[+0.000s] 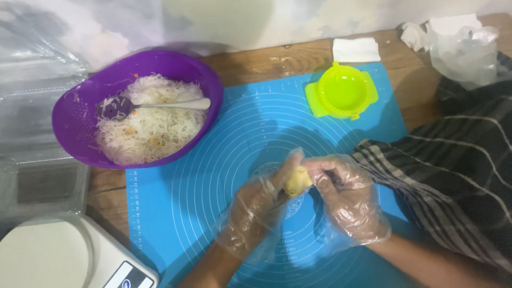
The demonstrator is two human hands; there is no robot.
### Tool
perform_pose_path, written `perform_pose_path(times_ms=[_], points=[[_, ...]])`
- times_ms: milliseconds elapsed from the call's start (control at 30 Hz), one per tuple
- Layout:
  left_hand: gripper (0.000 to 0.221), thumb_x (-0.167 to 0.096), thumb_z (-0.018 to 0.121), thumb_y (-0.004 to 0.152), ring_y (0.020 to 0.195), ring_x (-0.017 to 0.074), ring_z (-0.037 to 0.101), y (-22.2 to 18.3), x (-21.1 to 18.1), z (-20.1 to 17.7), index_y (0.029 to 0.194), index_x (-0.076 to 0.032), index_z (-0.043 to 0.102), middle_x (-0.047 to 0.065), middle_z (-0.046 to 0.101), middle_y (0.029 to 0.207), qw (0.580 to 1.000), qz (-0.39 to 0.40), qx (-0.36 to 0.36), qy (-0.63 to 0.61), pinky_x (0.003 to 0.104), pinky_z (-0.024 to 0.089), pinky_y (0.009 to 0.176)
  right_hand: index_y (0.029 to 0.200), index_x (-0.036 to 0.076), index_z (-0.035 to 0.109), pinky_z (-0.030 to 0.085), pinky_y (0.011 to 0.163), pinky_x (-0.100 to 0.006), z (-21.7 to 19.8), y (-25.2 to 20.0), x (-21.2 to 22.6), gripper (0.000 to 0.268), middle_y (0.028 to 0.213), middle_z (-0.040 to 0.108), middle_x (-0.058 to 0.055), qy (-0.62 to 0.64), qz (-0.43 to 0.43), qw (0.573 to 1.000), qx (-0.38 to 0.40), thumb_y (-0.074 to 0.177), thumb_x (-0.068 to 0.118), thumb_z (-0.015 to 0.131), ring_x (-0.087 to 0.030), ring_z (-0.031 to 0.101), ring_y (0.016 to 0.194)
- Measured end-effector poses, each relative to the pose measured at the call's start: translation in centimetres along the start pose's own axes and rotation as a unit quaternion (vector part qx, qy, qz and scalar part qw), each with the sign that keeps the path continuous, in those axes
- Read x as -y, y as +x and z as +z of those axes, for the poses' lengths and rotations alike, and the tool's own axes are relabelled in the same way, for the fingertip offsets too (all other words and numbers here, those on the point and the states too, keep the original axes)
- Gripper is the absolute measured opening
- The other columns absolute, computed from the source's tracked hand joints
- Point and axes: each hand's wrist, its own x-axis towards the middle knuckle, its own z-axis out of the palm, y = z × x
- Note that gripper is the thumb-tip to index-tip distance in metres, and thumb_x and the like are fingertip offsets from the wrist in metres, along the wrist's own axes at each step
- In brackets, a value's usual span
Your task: Shaping a small portion of dough by hand and then flattening it using a wooden rolling pin on a silicone mat.
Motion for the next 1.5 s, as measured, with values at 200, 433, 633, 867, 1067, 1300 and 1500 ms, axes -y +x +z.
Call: perform_pose_path(times_ms=[200,433,633,867,1067,1300,1500], points=[[0.047,-0.047,0.050,0.106,0.050,0.0029,0.045,-2.1,1.5,1.5,0.150,-0.030,0.049,-0.009,0.062,0.074,0.984,-0.177,-0.025,-0.006,0.016,0.044,0.042,0.117,0.007,0.067,0.064,0.091,-0.027,-0.5,-0.1,0.3,0.021,0.115,0.070,-0.010,-0.104,-0.063,0.990,0.073,0.105,0.015,0.051,-0.020,0.071,0.108],[0.053,-0.042,0.032,0.111,0.044,0.0024,0.039,1.5,-2.9,-3.3,0.160,-0.022,0.030,-0.009,0.047,0.061,0.977,-0.141,0.088,0.131,0.018,0.041,0.034,0.115,0.010,0.069,0.060,0.096,-0.034,-0.8,0.4,0.7,0.035,0.117,0.073,-0.009,-0.209,-0.089,0.971,0.072,0.105,0.034,0.045,-0.024,0.070,0.112],[0.077,-0.067,0.015,0.104,0.056,0.0116,0.048,2.1,-3.1,-4.1,0.164,-0.022,0.000,-0.004,0.048,0.068,0.970,-0.134,0.193,0.055,0.029,0.047,0.050,0.120,0.008,0.066,0.062,0.096,-0.030,-1.0,0.9,0.5,0.027,0.117,0.074,-0.007,-0.161,-0.125,0.976,0.078,0.106,0.023,0.048,-0.019,0.073,0.108],[0.073,-0.068,0.035,0.091,0.072,0.0107,0.074,4.3,-4.8,-5.4,0.150,-0.026,0.045,0.003,0.075,0.116,0.940,-0.304,0.150,-0.033,0.020,0.062,0.050,0.126,0.008,0.064,0.068,0.091,-0.025,-1.5,0.0,-1.8,0.023,0.124,0.073,-0.013,0.069,-0.041,0.994,0.075,0.109,0.016,0.051,-0.020,0.077,0.110],[0.053,-0.041,0.052,0.100,0.055,0.0045,0.066,4.5,-6.2,-6.6,0.149,-0.020,0.046,0.008,0.081,0.114,0.944,-0.285,0.087,-0.141,0.020,0.066,0.054,0.125,0.008,0.067,0.064,0.095,-0.031,-1.1,1.0,0.7,0.030,0.124,0.073,-0.011,0.014,-0.009,0.994,0.111,0.103,0.026,0.056,-0.022,0.074,0.113],[0.053,-0.008,0.053,0.115,0.068,0.0144,0.072,2.8,-4.1,-5.3,0.159,-0.022,0.029,0.015,0.074,0.113,0.997,-0.012,0.060,0.046,0.024,0.071,0.056,0.127,0.007,0.061,0.070,0.093,-0.023,-0.2,1.3,0.1,0.050,0.122,0.070,-0.013,-0.011,-0.088,0.987,0.131,0.083,-0.007,0.081,-0.020,0.076,0.108],[0.043,-0.037,0.052,0.102,0.046,0.0036,0.063,4.7,-6.7,-5.9,0.138,-0.014,0.058,0.005,0.076,0.083,0.956,-0.265,0.079,-0.101,0.015,0.061,0.036,0.124,0.009,0.063,0.072,0.091,-0.026,-0.6,0.7,-0.1,0.043,0.118,0.074,-0.014,0.025,-0.077,0.987,0.138,0.086,-0.006,0.077,-0.022,0.079,0.106]])
